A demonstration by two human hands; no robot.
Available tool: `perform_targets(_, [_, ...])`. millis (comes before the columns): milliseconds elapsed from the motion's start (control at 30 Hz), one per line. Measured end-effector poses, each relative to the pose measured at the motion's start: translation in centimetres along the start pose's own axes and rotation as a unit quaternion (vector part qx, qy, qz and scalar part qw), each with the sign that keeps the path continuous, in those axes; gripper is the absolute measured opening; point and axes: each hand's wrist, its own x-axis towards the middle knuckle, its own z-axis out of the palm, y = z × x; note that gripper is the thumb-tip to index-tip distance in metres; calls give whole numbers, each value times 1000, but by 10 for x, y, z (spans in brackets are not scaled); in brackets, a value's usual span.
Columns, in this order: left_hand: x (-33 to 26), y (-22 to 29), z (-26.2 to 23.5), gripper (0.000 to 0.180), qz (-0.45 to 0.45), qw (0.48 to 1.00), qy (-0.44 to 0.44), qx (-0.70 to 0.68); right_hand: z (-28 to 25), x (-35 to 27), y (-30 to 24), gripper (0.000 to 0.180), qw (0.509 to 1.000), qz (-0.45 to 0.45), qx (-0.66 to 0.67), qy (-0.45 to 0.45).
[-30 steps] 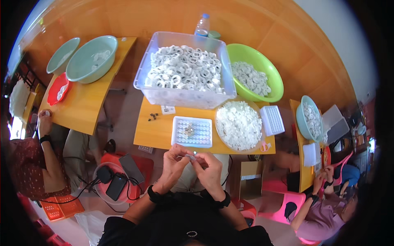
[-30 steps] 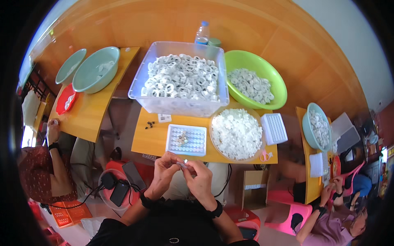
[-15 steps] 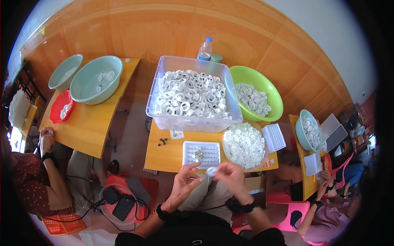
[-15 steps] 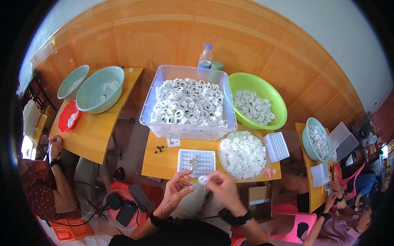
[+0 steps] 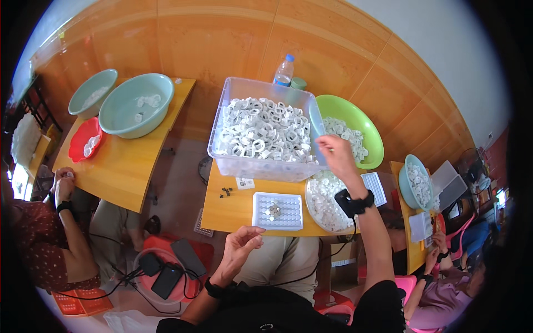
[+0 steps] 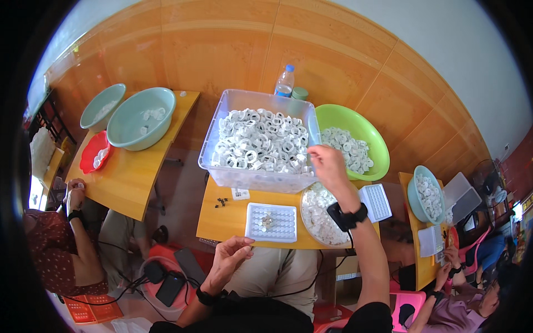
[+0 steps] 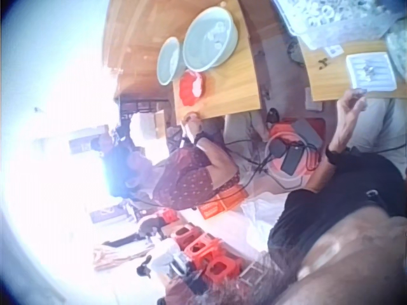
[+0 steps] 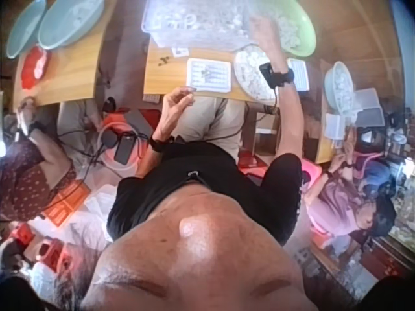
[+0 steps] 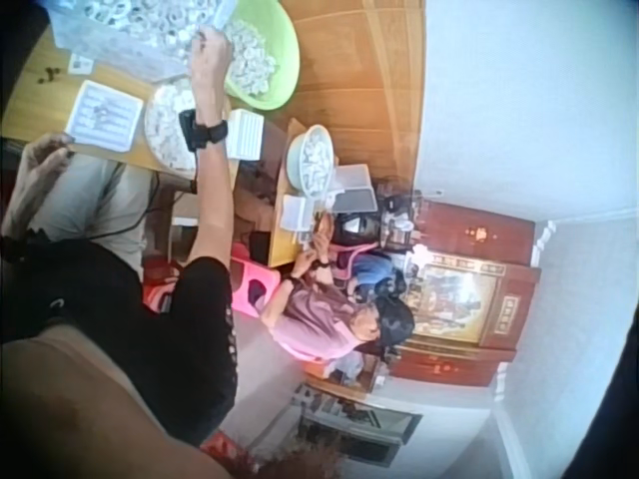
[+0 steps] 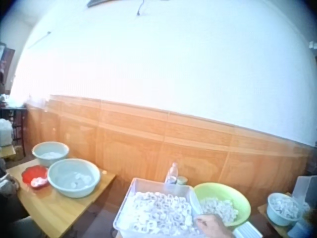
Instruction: The person picks up a white plastic housing and a metal component, presses them together, and then trims the assembly with pink shears. They then place the finished unit into a white tray and retrieve another housing from a large bin.
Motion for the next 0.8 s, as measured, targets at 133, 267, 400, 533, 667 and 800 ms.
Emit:
perform_targets(133, [-2, -1, -4, 15, 19, 1000, 0, 8, 27, 21, 21, 24, 965, -131, -207, -93])
perform_targets(267, [-5, -7, -9, 15, 41, 999, -8, 20, 37, 32, 26, 14, 928, -158, -270, -201])
perform_targets(400, [-4, -6, -7, 19, 37, 998, -7, 41, 39, 36, 27, 26, 922, -108, -287, -235])
perform_targets(533, [-4, -5, -8, 19, 45, 998, -13, 44, 26, 33, 8, 27, 954, -140, -253, -79])
perform_targets(667, [-10, -2, -6, 19, 24, 999, 11, 18, 5, 24, -37, 37, 980, -96, -173, 1])
perform_targets(800, [-6, 5, -2, 25, 17, 999, 27, -22, 15, -17, -84, 45, 996, -59, -47, -37])
